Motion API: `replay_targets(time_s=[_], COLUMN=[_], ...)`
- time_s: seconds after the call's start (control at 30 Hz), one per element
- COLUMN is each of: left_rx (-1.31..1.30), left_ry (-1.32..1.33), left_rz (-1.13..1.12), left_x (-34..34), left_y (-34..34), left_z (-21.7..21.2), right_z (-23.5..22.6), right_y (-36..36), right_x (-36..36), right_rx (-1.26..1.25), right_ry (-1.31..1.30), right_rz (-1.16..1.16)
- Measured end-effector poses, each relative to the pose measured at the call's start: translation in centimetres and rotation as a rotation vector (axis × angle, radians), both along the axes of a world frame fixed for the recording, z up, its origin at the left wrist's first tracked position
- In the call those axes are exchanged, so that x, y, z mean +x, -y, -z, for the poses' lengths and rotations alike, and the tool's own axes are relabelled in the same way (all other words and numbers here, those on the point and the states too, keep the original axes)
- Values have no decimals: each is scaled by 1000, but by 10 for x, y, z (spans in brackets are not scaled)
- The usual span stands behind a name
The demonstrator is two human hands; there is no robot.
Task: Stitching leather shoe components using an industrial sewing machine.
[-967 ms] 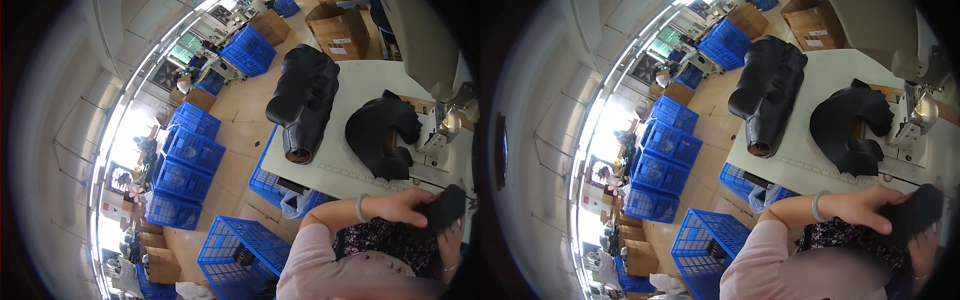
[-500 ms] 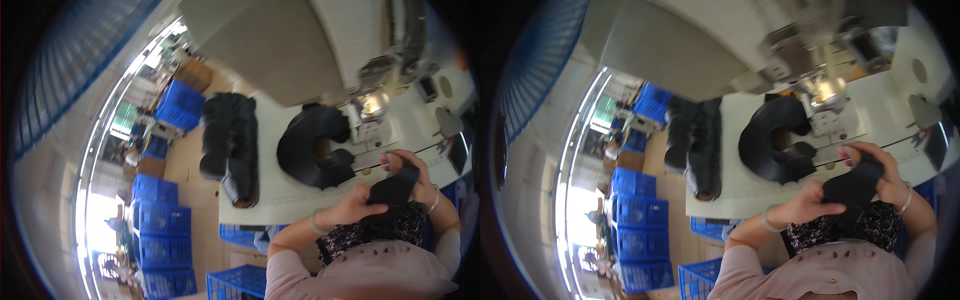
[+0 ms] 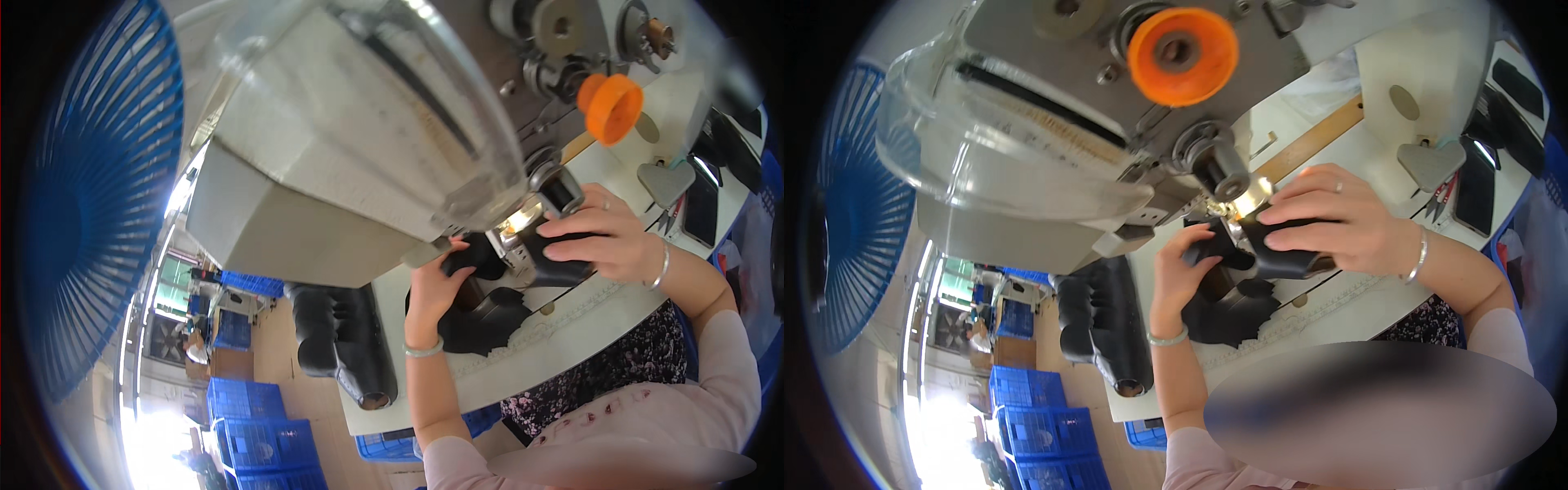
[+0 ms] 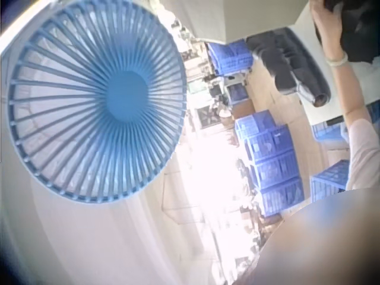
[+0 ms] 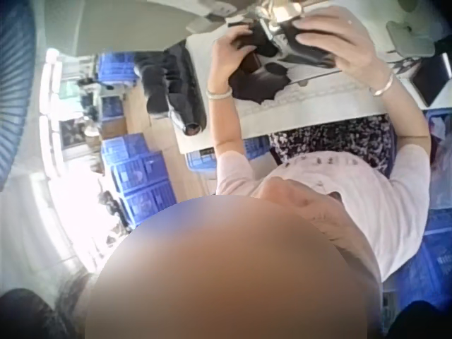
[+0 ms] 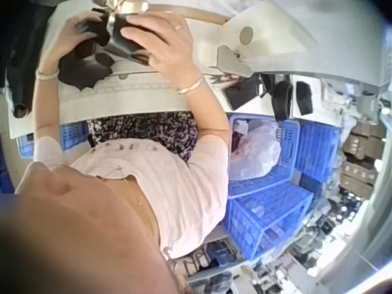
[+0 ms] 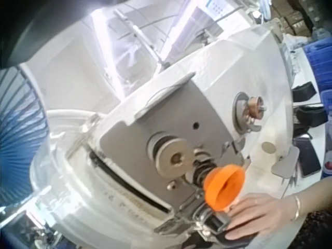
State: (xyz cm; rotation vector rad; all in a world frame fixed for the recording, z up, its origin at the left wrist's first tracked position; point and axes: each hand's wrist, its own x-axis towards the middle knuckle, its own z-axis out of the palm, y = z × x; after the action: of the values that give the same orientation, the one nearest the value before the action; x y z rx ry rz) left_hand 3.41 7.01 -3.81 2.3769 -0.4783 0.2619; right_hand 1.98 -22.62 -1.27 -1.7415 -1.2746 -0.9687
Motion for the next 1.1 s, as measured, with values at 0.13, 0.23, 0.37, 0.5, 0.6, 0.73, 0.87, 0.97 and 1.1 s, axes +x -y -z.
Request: replay_targets(time_s=[0.13,0.23,0.37,0.5,0.6,0.73,0.87,0.97,1.1], left_rx=[-54,-39,-57,65,76,53,59,82,110], left_ry=[187,283,268,428,456,457,475,505,526], left_rz=[38,173,212,195,174,158,154,144,110], left_x=[-29,-47,-55,-48,-47,-48,-49,-49,-49], left_y=[11,30,55,60,61,66,69,68,69], left_z=[-33,-50,-57,-51,-48,-48,-48,-47,-45], right_z=[4,2,-8,-7,-6,-9,-11,-12,-11], right_y=[-6,-9,-11,-13,-14,-11,-10,-11,-12], right_x=[15,20,19,20,20,20,21,22,22], right_rx=[-92,-79,-99,-94,-90,-117,-126,-132,-129], right_ry=[232,245,220,204,207,210,176,157,136], right_rz=[151,149,126,121,124,120,99,78,70])
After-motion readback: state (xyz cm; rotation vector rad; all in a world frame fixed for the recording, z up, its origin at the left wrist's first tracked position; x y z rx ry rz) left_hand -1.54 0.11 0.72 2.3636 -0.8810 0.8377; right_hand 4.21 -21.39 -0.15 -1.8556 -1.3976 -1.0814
